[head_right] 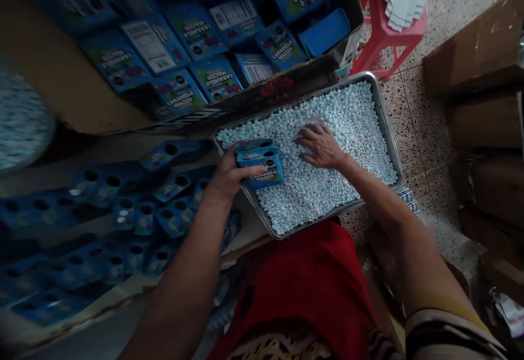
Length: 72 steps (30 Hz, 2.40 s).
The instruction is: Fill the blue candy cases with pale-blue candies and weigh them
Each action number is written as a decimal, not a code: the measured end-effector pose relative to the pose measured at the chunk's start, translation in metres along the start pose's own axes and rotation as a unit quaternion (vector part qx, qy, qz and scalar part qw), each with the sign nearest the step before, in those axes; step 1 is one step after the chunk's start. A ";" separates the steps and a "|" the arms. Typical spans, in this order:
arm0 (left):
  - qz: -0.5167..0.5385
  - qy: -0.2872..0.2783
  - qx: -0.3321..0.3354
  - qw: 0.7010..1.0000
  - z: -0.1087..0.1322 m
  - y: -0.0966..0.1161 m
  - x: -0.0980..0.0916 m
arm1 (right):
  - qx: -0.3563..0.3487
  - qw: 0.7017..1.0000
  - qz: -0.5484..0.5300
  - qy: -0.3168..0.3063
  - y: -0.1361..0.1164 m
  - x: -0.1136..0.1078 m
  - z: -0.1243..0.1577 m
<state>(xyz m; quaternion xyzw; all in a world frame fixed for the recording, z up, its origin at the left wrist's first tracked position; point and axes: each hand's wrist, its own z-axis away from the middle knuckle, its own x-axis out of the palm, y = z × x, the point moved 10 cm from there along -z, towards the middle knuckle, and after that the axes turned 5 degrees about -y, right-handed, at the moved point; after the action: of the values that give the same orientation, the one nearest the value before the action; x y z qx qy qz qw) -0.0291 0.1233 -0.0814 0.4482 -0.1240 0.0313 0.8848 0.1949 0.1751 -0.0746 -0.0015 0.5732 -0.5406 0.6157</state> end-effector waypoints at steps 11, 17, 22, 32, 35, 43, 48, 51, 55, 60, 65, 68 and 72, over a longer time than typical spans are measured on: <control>0.053 0.059 0.084 0.993 0.008 -0.040 0.033 | 0.214 0.944 -0.048 0.248 0.072 -0.031 0.092; 0.079 0.007 0.109 0.991 -0.004 -0.051 0.084 | 0.149 0.939 -0.148 0.272 0.039 0.002 0.075; 0.131 -0.039 0.085 0.987 -0.010 -0.071 0.125 | 0.161 0.861 -0.291 0.384 0.038 0.015 0.088; -0.181 -0.054 0.245 0.951 0.030 0.018 0.100 | 0.183 0.395 -0.823 0.364 0.038 0.050 0.079; -0.324 0.021 0.247 0.913 0.040 0.029 0.075 | 0.117 0.426 -0.821 0.362 0.003 0.019 0.078; -0.373 0.047 0.265 0.888 0.046 0.035 0.088 | 0.019 0.528 -0.727 0.438 -0.061 -0.041 0.081; -0.353 -0.040 0.273 0.894 0.046 0.032 0.090 | 0.031 0.523 -0.732 0.435 -0.062 -0.047 0.070; -0.343 -0.058 0.269 0.898 0.044 0.029 0.088 | -0.004 0.552 -0.714 0.431 -0.070 -0.058 0.069; -0.334 -0.055 0.298 0.892 0.046 0.033 0.087 | -0.048 0.600 -0.669 0.436 -0.082 -0.071 0.073; -0.351 -0.025 0.298 0.887 0.043 0.033 0.081 | -0.077 0.644 -0.640 0.412 -0.094 -0.069 0.068; -0.342 -0.005 0.301 0.890 0.042 0.035 0.074 | -0.057 0.760 -0.528 0.375 -0.119 -0.058 0.066; -0.302 0.031 0.300 0.905 0.046 0.026 0.059 | -0.035 0.782 -0.493 0.380 -0.112 -0.046 0.086; -0.236 0.141 0.280 0.920 0.060 -0.014 0.038 | 0.128 0.818 -0.323 0.458 -0.052 -0.013 0.147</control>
<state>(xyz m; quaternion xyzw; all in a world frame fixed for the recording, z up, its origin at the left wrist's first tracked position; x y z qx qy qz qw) -0.0016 0.0652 -0.0493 0.6851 0.1253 -0.0815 0.7130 0.2672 0.0714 0.0168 0.1405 0.6814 -0.7152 0.0672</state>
